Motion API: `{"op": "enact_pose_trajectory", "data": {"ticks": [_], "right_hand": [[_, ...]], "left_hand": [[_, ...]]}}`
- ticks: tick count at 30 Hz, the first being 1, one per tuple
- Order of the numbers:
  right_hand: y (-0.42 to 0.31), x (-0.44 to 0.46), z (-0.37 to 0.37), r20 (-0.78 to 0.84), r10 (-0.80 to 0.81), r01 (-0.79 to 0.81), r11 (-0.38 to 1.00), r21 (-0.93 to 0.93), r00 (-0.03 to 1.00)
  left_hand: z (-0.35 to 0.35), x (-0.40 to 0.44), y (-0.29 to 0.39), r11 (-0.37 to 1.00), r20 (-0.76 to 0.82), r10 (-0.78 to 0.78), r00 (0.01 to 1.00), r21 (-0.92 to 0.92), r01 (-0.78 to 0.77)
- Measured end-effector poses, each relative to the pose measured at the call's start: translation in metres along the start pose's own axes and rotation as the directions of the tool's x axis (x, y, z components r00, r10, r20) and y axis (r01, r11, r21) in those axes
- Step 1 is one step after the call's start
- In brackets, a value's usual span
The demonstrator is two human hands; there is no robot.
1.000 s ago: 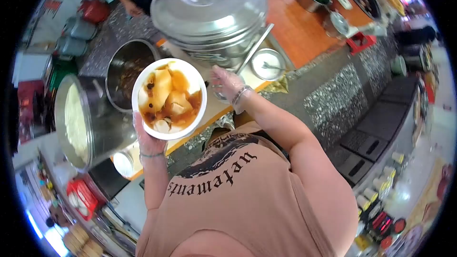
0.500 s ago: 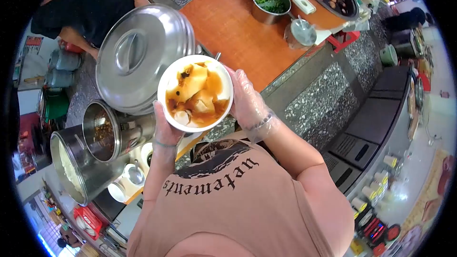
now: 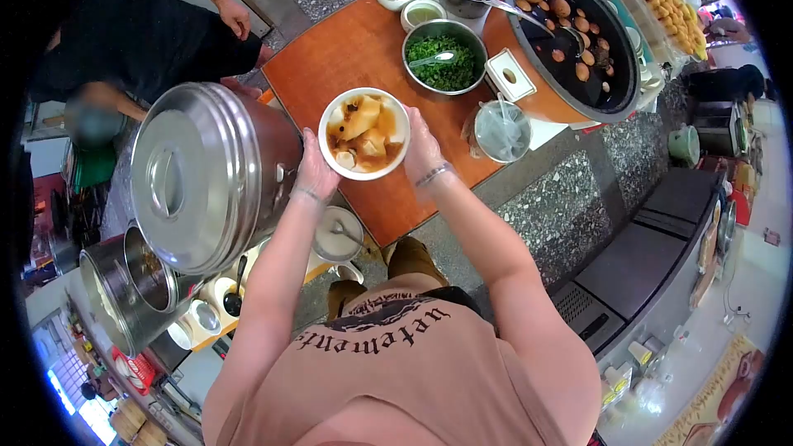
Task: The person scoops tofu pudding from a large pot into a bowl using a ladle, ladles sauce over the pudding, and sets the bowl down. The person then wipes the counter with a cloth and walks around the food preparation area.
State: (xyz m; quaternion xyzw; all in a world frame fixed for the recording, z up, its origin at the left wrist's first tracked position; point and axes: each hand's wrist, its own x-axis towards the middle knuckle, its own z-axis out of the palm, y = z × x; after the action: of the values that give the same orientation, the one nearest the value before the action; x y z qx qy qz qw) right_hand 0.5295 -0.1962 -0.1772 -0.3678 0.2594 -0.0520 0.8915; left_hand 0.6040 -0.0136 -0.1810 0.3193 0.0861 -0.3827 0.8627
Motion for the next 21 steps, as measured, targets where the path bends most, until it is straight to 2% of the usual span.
{"op": "enact_pose_trajectory", "data": {"ticks": [1, 3, 4, 5, 6, 8, 11, 13, 14, 15, 16, 17, 19, 20, 21], "right_hand": [[0.008, 0.016, -0.012, 0.0, -0.001, 0.001, 1.0, 0.003, 1.0], [0.02, 0.039, -0.025, -0.109, 0.024, -0.018, 0.998, 0.061, 0.994], [0.02, 0.044, -0.021, -0.272, 0.058, -0.038, 0.996, 0.079, 0.96], [0.018, 0.047, -0.018, -0.271, 0.062, -0.041, 0.996, 0.083, 0.961], [0.015, 0.048, -0.016, -0.269, 0.074, -0.06, 0.996, 0.058, 0.96], [0.021, 0.06, -0.023, -0.268, 0.082, -0.076, 0.997, 0.032, 0.96], [0.034, 0.077, -0.042, -0.213, 0.09, -0.066, 0.991, 0.119, 0.973], [0.023, 0.075, -0.048, -0.088, 0.086, -0.095, 0.991, -0.098, 0.992], [0.011, 0.07, -0.042, -0.233, -0.008, -0.088, 0.914, -0.396, 0.972], [-0.003, 0.063, -0.043, -0.237, -0.008, -0.089, 0.915, -0.394, 0.971], [-0.021, 0.057, -0.05, -0.147, -0.062, -0.044, 0.779, -0.626, 0.987], [-0.039, 0.051, -0.053, -0.045, -0.087, 0.015, 0.587, -0.81, 0.995], [-0.084, 0.035, -0.034, 0.014, -0.48, 0.225, 0.385, -0.895, 0.877], [-0.101, 0.038, -0.032, 0.046, -0.523, 0.237, 0.304, -0.923, 0.851], [-0.119, 0.054, -0.031, 0.088, -0.567, 0.252, 0.217, -0.943, 0.819]], "left_hand": [[-0.011, 0.018, -0.005, 1.0, 0.009, 0.004, 1.0, 0.006, -0.004], [-0.026, 0.043, -0.014, 1.0, -0.025, -0.014, 1.0, 0.022, 0.015], [-0.029, 0.055, -0.017, 0.999, -0.104, -0.022, 0.994, 0.027, 0.025], [-0.034, 0.063, -0.02, 0.999, -0.184, -0.029, 0.982, 0.031, 0.036], [-0.039, 0.068, -0.023, 0.999, -0.187, -0.031, 0.982, 0.033, 0.038], [-0.033, 0.077, -0.023, 0.994, -0.356, -0.004, 0.935, 0.097, 0.041], [-0.023, 0.078, -0.019, 0.988, -0.426, -0.02, 0.904, 0.128, 0.082], [-0.019, 0.077, -0.013, 0.978, -0.401, -0.017, 0.916, 0.183, 0.098], [-0.022, 0.077, -0.012, 0.983, -0.377, 0.001, 0.926, 0.172, 0.069], [-0.026, 0.073, -0.013, 0.986, -0.355, 0.016, 0.935, 0.161, 0.044], [-0.01, 0.065, -0.006, 0.971, -0.436, 0.052, 0.899, 0.231, 0.056], [-0.013, 0.06, -0.005, 0.971, -0.436, 0.05, 0.898, 0.23, 0.058], [-0.024, 0.043, -0.005, 0.802, -0.56, 0.218, 0.8, 0.57, 0.18], [-0.013, 0.024, -0.002, 0.776, -0.447, 0.275, 0.851, 0.626, 0.078], [-0.009, 0.01, -0.004, 0.78, -0.454, 0.279, 0.846, 0.622, 0.076]]}}
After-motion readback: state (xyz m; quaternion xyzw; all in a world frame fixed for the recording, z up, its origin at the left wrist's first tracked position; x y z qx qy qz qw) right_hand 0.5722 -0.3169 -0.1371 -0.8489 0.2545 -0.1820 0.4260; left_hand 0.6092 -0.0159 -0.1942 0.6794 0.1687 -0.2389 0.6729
